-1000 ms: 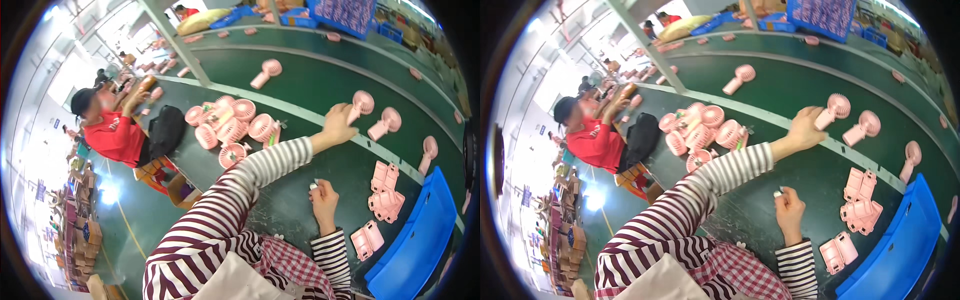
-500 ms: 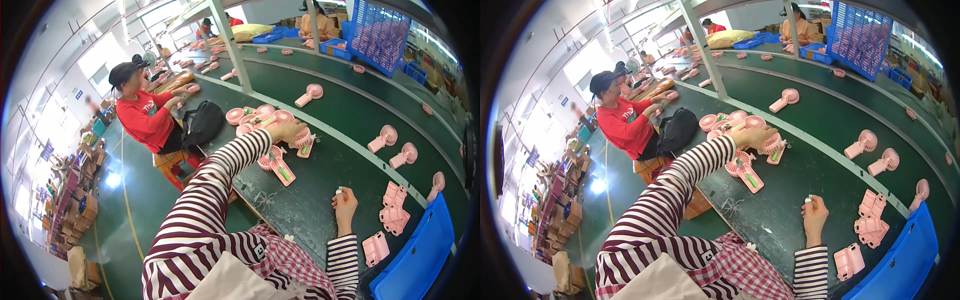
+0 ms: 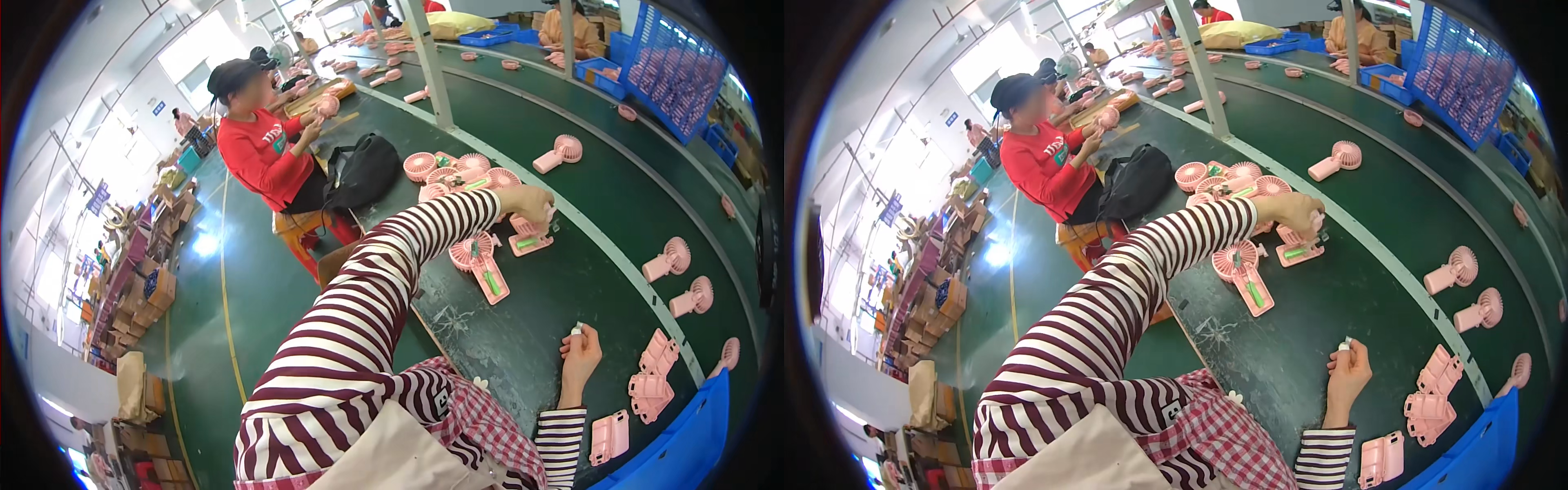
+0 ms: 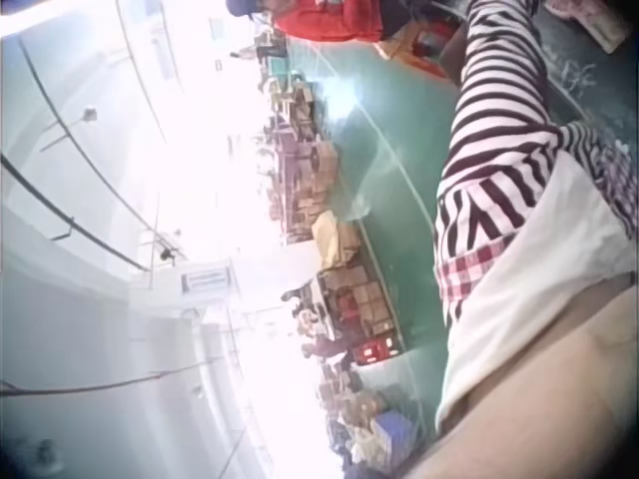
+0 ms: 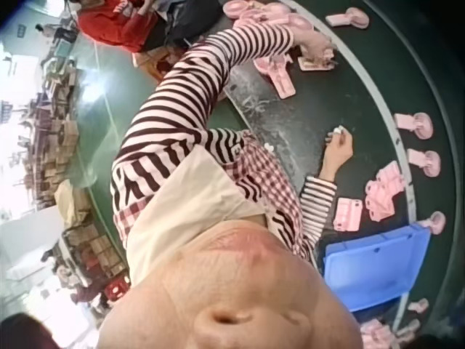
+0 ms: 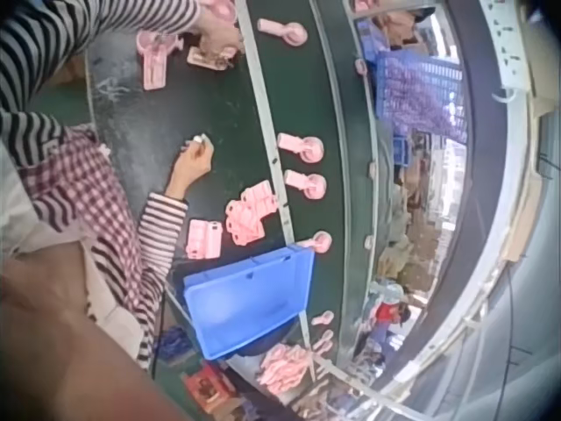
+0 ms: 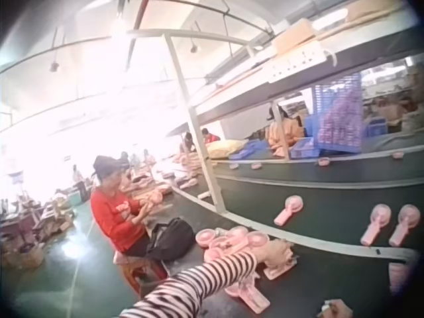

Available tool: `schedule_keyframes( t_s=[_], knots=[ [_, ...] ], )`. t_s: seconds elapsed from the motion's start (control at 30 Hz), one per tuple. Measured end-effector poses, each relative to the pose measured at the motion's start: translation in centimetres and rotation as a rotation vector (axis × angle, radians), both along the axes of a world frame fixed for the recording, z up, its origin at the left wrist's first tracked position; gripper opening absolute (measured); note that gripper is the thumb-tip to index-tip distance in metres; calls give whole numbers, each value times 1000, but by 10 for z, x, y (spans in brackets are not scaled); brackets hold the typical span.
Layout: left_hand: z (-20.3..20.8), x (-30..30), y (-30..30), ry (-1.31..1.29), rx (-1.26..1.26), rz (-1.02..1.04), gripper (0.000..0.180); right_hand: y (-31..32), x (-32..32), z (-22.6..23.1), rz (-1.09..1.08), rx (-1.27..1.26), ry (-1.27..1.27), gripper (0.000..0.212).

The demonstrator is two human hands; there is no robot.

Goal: The person assembles portable handheld fans by fitting circuit boards and batteries into the handle casings, pressing the rear handle covers onto the bodies by hand, and placing the completed fans onto the conveyor shelf.

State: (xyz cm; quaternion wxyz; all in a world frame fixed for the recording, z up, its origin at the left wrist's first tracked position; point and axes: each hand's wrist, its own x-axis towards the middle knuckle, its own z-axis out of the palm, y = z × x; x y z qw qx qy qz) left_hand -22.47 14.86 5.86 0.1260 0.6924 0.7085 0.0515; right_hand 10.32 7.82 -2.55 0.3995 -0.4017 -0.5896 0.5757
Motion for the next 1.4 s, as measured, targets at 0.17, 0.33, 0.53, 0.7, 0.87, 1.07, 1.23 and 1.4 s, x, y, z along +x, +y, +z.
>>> schedule_keyframes(
  t_s=[0.17, 0.33, 0.53, 0.7, 0.87, 1.07, 1.23, 1.4],
  knots=[
    [43, 32, -32, -1363, -298, 320, 44, -2, 5, -2, -46, 9, 11, 18],
    [-4, 100, -78, -1893, -475, 454, 50, -10, 6, 10, 92, 427, -98, 76],
    [-45, 166, -91, -2078, -602, 342, 48, -8, 4, 2, 67, 630, -129, 75],
    [-29, 161, -91, -1694, -573, 405, 55, -7, 12, -13, 14, 429, -99, 65],
    [-39, 149, -94, -557, 149, 178, 35, -5, 15, -14, -157, 286, -75, 61],
    [-76, 156, -83, -255, 661, -81, 38, -1, 26, -19, -246, 239, -86, 55],
    [-67, 158, -96, -286, 514, 39, 31, 5, 16, -21, -342, 185, 67, 47],
    [-46, 152, -104, -711, 237, 212, 27, 13, 19, -13, -387, 149, 161, 49]
  ],
)
